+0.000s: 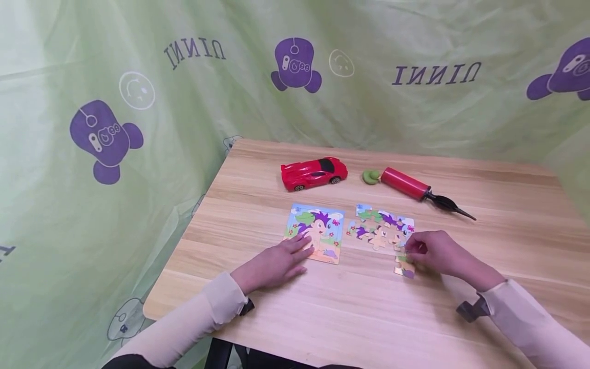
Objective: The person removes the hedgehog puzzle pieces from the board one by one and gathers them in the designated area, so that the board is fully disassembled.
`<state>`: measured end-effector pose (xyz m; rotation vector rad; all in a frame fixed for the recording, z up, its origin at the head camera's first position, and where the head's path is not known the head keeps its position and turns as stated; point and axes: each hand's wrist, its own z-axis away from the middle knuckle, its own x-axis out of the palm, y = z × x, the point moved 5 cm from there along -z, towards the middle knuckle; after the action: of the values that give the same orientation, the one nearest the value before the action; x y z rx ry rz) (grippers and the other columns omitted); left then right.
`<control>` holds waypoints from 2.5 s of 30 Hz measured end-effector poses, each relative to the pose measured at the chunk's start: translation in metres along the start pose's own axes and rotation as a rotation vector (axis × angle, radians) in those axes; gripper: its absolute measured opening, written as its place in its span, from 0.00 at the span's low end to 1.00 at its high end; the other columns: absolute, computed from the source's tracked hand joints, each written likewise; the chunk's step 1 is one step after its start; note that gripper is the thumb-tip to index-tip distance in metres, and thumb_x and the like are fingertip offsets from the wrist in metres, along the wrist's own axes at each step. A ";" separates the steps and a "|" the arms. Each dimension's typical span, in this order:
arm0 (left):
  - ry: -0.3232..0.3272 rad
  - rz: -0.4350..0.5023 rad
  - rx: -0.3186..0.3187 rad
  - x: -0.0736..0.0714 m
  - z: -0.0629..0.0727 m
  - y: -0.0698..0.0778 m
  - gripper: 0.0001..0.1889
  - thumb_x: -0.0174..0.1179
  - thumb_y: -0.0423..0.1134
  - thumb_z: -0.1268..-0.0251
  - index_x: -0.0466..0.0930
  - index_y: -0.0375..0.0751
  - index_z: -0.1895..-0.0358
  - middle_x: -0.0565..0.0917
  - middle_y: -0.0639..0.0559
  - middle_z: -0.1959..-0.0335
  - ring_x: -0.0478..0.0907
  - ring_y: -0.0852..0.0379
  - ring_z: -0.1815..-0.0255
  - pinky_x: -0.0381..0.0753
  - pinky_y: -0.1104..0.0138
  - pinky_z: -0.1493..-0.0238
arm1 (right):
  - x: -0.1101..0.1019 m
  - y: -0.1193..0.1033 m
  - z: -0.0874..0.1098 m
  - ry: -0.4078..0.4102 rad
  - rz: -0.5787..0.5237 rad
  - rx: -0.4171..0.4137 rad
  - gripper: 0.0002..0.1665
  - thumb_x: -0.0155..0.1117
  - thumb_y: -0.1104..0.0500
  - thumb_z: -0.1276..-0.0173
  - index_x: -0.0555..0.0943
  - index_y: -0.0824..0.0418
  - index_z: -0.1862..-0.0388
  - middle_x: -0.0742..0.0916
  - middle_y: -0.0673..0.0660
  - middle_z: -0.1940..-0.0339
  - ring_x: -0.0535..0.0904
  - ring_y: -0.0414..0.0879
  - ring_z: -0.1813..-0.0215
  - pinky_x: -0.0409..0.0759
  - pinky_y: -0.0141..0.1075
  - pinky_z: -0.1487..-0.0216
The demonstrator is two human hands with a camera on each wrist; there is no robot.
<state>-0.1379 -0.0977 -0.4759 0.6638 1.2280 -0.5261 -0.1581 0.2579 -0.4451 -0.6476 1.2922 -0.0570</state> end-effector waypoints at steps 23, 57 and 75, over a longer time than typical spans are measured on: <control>0.029 0.040 0.041 -0.003 -0.009 -0.008 0.30 0.44 0.55 0.20 0.58 0.50 0.21 0.55 0.55 0.18 0.49 0.54 0.16 0.61 0.59 0.20 | 0.066 -0.144 -0.118 -0.053 0.250 -0.208 0.09 0.65 0.55 0.32 0.85 0.60 0.62 0.84 0.55 0.64 0.79 0.47 0.63 0.83 0.42 0.61; 0.018 -0.007 0.009 0.004 0.017 -0.019 0.30 0.46 0.52 0.20 0.62 0.37 0.24 0.54 0.47 0.17 0.52 0.50 0.17 0.62 0.59 0.20 | 0.087 -0.162 -0.123 -0.087 0.270 -0.199 0.10 0.73 0.54 0.37 0.83 0.58 0.68 0.83 0.54 0.65 0.77 0.48 0.61 0.81 0.40 0.62; -0.013 0.031 -0.001 0.002 0.014 -0.016 0.31 0.51 0.48 0.23 0.61 0.34 0.25 0.53 0.45 0.18 0.49 0.48 0.16 0.59 0.58 0.19 | 0.052 -0.117 -0.114 -0.098 -0.133 -0.154 0.19 0.69 0.65 0.38 0.84 0.62 0.46 0.86 0.55 0.65 0.80 0.44 0.62 0.81 0.34 0.61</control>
<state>-0.1388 -0.1187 -0.4779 0.6767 1.2035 -0.5039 -0.2088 0.0947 -0.4488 -0.8582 1.1650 -0.0346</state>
